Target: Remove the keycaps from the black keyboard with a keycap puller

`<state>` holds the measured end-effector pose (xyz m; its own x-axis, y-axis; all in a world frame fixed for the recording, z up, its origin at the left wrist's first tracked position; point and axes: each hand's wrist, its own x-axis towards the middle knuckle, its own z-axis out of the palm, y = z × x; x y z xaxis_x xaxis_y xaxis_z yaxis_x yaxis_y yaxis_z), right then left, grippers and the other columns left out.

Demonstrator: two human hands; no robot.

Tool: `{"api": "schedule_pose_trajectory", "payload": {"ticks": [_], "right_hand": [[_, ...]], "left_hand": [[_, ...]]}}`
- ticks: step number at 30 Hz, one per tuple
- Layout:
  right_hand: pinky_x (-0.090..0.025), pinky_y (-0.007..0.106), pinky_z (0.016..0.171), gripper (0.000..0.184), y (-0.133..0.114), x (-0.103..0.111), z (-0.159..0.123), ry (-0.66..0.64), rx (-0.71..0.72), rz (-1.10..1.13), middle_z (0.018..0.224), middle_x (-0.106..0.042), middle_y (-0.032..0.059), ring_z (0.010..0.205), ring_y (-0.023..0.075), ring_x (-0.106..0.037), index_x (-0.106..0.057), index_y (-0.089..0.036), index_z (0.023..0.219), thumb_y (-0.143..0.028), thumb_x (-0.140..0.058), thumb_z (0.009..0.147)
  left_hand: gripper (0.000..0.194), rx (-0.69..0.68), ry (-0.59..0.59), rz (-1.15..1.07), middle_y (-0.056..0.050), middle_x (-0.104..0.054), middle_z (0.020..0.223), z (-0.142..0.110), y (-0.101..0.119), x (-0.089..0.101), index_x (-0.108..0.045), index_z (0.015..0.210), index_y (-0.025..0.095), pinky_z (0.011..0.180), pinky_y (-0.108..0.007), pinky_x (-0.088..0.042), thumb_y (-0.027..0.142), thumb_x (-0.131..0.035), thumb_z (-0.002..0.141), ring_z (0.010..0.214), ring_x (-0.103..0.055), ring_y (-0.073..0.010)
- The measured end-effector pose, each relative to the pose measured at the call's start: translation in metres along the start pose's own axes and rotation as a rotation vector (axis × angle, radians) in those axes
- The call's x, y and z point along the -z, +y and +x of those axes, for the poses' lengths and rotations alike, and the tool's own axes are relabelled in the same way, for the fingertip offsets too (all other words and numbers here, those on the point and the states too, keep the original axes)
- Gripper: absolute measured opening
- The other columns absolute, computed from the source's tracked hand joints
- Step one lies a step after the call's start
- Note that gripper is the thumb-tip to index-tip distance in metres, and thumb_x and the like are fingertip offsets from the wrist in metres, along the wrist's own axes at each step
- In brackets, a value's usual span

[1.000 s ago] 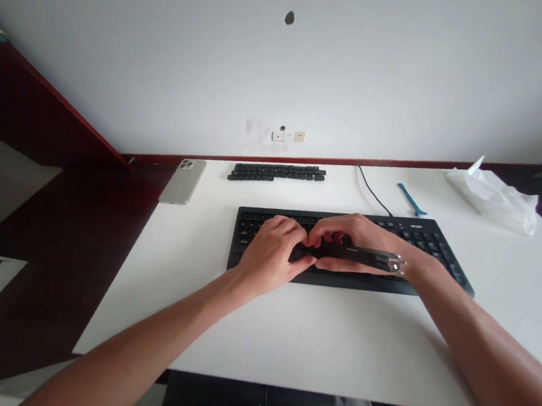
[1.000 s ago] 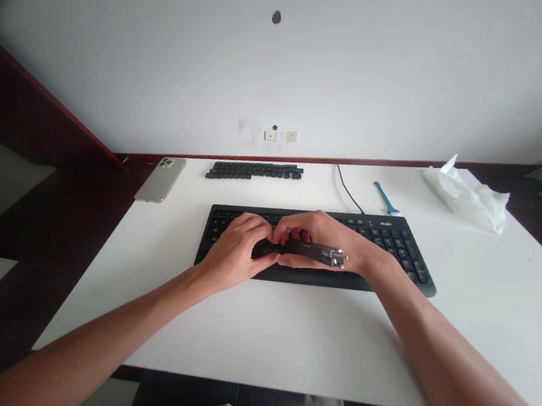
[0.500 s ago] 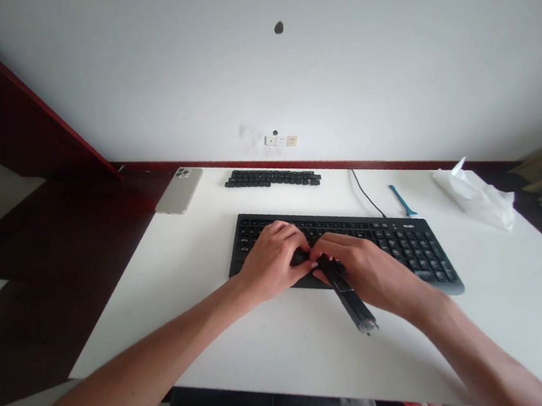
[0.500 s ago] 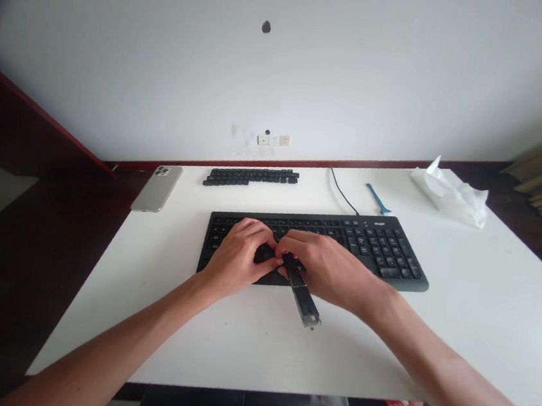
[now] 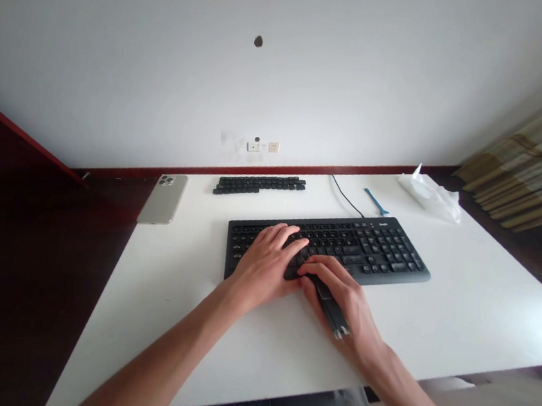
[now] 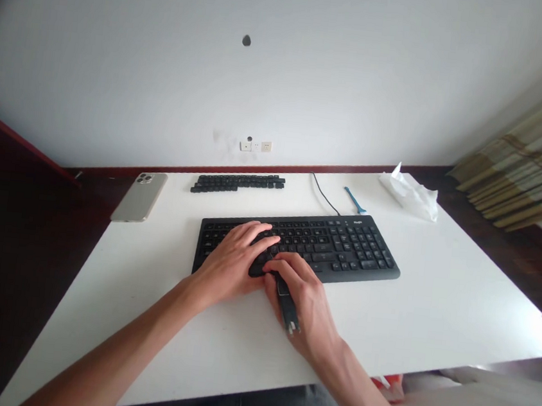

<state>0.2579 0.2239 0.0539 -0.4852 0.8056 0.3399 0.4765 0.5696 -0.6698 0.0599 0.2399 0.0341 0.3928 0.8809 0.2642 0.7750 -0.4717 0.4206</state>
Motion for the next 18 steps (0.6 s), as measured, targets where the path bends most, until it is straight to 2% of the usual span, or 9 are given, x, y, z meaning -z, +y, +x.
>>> {"api": "schedule_pose_trajectory", "payload": {"ticks": [4, 10, 14, 18], "right_hand": [[-0.060, 0.037, 0.088, 0.016, -0.002, -0.001, -0.003, 0.018, -0.034, 0.007, 0.117, -0.067, 0.0126, 0.100, 0.0248, -0.072, -0.069, -0.024, 0.106, -0.021, -0.054, 0.102], [-0.058, 0.037, 0.090, 0.016, 0.013, 0.012, -0.002, -0.108, 0.056, 0.015, 0.121, -0.065, 0.0123, 0.104, 0.0245, -0.071, -0.068, -0.025, 0.107, -0.019, -0.054, 0.101], [-0.057, 0.035, 0.088, 0.013, 0.008, 0.004, -0.002, -0.033, 0.026, 0.031, 0.117, -0.065, 0.0114, 0.100, 0.0230, -0.071, -0.066, -0.023, 0.104, -0.016, -0.055, 0.100], [-0.056, 0.035, 0.086, 0.012, 0.008, -0.004, -0.004, 0.010, 0.014, 0.044, 0.116, -0.065, 0.0111, 0.097, 0.0220, -0.070, -0.065, -0.023, 0.101, -0.015, -0.056, 0.098]], "left_hand": [[0.062, -0.008, 0.006, 0.004, -0.010, -0.051, 0.155, 0.000, -0.003, 0.000, -0.056, 0.145, 0.027, 0.123, -0.050, -0.037, 0.042, -0.078, 0.089, 0.146, -0.044, -0.0303], [0.064, -0.018, 0.030, -0.005, -0.011, -0.052, 0.154, 0.001, -0.007, -0.003, -0.059, 0.144, 0.027, 0.121, -0.051, -0.040, 0.053, -0.077, 0.089, 0.143, -0.046, -0.0318], [0.063, -0.008, 0.035, -0.001, -0.009, -0.052, 0.153, 0.000, -0.008, -0.005, -0.059, 0.144, 0.029, 0.120, -0.050, -0.040, 0.047, -0.080, 0.087, 0.143, -0.047, -0.0306], [0.062, -0.014, 0.032, 0.011, -0.009, -0.052, 0.154, 0.000, -0.008, -0.005, -0.058, 0.145, 0.028, 0.121, -0.048, -0.039, 0.049, -0.077, 0.090, 0.143, -0.046, -0.0297]]}}
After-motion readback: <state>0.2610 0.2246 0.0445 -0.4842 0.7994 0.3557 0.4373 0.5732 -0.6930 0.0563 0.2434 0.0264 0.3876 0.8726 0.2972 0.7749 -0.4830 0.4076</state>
